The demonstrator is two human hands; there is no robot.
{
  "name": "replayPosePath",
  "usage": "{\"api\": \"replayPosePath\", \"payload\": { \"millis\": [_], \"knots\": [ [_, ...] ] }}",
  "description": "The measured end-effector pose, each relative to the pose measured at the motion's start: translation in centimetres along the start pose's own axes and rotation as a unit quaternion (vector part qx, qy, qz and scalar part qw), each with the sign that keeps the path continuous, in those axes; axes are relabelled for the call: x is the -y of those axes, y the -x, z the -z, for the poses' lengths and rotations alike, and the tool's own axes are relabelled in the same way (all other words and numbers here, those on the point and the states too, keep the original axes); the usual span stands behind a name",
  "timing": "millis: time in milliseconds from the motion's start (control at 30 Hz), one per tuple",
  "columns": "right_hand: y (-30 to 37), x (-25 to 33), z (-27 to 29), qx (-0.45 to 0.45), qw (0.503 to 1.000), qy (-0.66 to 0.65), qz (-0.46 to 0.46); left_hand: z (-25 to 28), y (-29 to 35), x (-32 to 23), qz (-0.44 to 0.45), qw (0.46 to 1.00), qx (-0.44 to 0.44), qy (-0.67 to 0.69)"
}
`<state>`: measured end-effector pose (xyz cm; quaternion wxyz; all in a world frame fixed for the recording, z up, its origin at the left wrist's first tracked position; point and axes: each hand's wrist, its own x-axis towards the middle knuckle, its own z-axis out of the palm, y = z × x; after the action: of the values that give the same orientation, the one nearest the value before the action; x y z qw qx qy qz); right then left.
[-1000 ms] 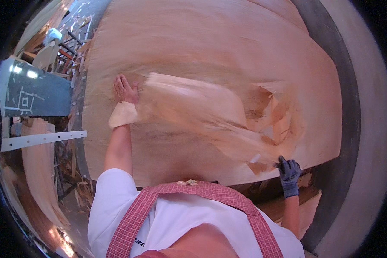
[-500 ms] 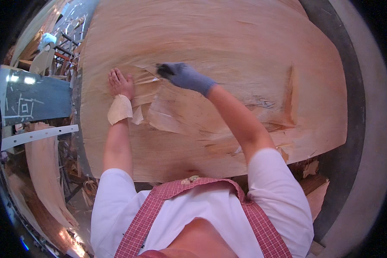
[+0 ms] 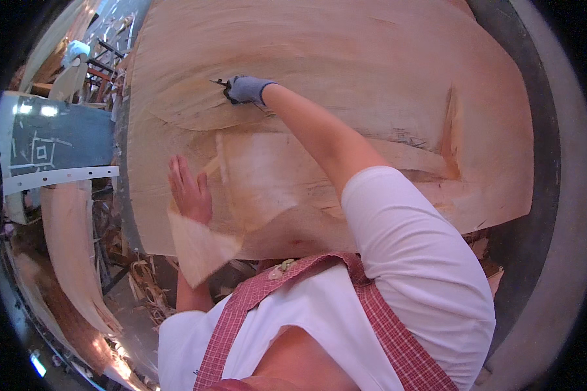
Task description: The person applies adhesive tape to cracks in large wood veneer sheets and lifts them to organize a stack on a metal table.
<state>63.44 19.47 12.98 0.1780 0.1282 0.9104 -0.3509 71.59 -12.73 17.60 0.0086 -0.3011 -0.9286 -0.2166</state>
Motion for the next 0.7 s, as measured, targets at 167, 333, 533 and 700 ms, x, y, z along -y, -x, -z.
{"api": "replayPosePath", "payload": {
  "millis": [167,333,533,700],
  "knots": [
    [3.4,1.2,3.2,0.078,0.987,-0.133,0.040,3.4,13.3,0.0,0.145,0.963,0.152,0.167],
    [18.3,-9.4,10.6,-0.086,0.954,-0.207,0.198,4.2,24.8,-0.1,0.446,0.711,0.422,0.342],
    [45.1,-27.4,13.6,-0.264,0.951,0.146,0.060,6.8,38.4,6.0,0.214,0.770,0.474,-0.369],
    [54.6,-34.3,10.5,-0.199,0.965,0.168,-0.036,3.9,16.0,-20.1,0.198,0.978,0.024,0.065]
  ]
}}
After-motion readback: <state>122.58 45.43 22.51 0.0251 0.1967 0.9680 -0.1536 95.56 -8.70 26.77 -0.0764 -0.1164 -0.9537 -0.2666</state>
